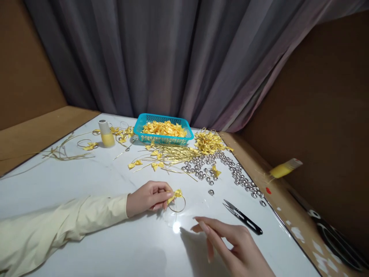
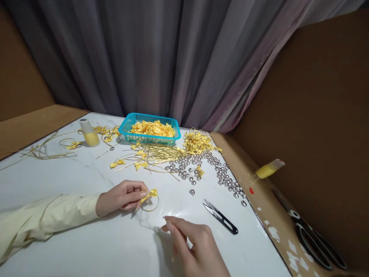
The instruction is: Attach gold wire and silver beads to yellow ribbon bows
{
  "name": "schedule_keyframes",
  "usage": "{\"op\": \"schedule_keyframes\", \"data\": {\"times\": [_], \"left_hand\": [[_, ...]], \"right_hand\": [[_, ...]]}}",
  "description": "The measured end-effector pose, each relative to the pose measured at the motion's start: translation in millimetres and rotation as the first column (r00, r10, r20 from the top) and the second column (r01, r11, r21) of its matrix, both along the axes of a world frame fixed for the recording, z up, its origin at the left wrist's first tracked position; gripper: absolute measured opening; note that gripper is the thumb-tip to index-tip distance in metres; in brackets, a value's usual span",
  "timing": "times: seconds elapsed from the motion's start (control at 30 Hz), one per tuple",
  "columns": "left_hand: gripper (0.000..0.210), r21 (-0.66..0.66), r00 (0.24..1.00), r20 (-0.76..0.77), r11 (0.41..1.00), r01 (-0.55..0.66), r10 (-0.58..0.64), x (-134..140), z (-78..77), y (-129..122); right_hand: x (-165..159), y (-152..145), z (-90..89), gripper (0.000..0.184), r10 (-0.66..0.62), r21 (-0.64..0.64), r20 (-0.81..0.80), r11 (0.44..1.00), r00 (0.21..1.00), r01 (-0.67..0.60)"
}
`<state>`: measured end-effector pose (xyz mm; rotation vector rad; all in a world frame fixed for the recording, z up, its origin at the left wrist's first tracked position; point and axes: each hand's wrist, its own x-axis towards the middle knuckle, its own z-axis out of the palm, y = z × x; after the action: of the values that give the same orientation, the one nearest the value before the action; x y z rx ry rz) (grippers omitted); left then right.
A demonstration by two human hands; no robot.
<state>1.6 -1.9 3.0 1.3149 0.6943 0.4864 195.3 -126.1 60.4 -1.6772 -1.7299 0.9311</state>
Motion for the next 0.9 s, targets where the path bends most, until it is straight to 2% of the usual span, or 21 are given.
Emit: {"op": "schedule_keyframes", "data": {"times": [0.1, 0.2, 0.43, 0.73, 0.9], "left_hand": [[0.038, 0.02, 0.999, -0.031, 1.0, 0.02, -0.019, -1, 1.5, -1], [0.037, 0.03, 0.998, -0.047, 0.999, 0.035, -0.034, -1, 2.4, -1], [0.036, -0.036, 0.988, -0.049, 0.988, 0.148, -0.15, -1, 6.0, -4], [0.034, -0.092, 0.991, -0.025, 0.987, 0.132, -0.135, 0, 6.1, -3], [0.033, -0.104, 0.99, -0.007, 0.985, 0.138, -0.14, 0, 5.0, -3]], "right_hand": [[-6, 6, -8.0, 0.036, -0.007, -0.056, -0.048, 0.998, 0.999, 0.005], [-11, 11, -12.6, 0.035, 0.011, -0.048, -0.059, 0.999, 0.998, -0.014], [-18, 19, -27.7, 0.042, 0.032, 0.037, 0.097, 0.999, 0.995, -0.036], [-14, 16, -17.9, 0.034, 0.094, -0.014, 0.11, 0.996, 0.989, -0.093], [-17, 15, -20.7, 0.041, 0.079, -0.045, 0.104, 0.996, 0.991, -0.075]]}}
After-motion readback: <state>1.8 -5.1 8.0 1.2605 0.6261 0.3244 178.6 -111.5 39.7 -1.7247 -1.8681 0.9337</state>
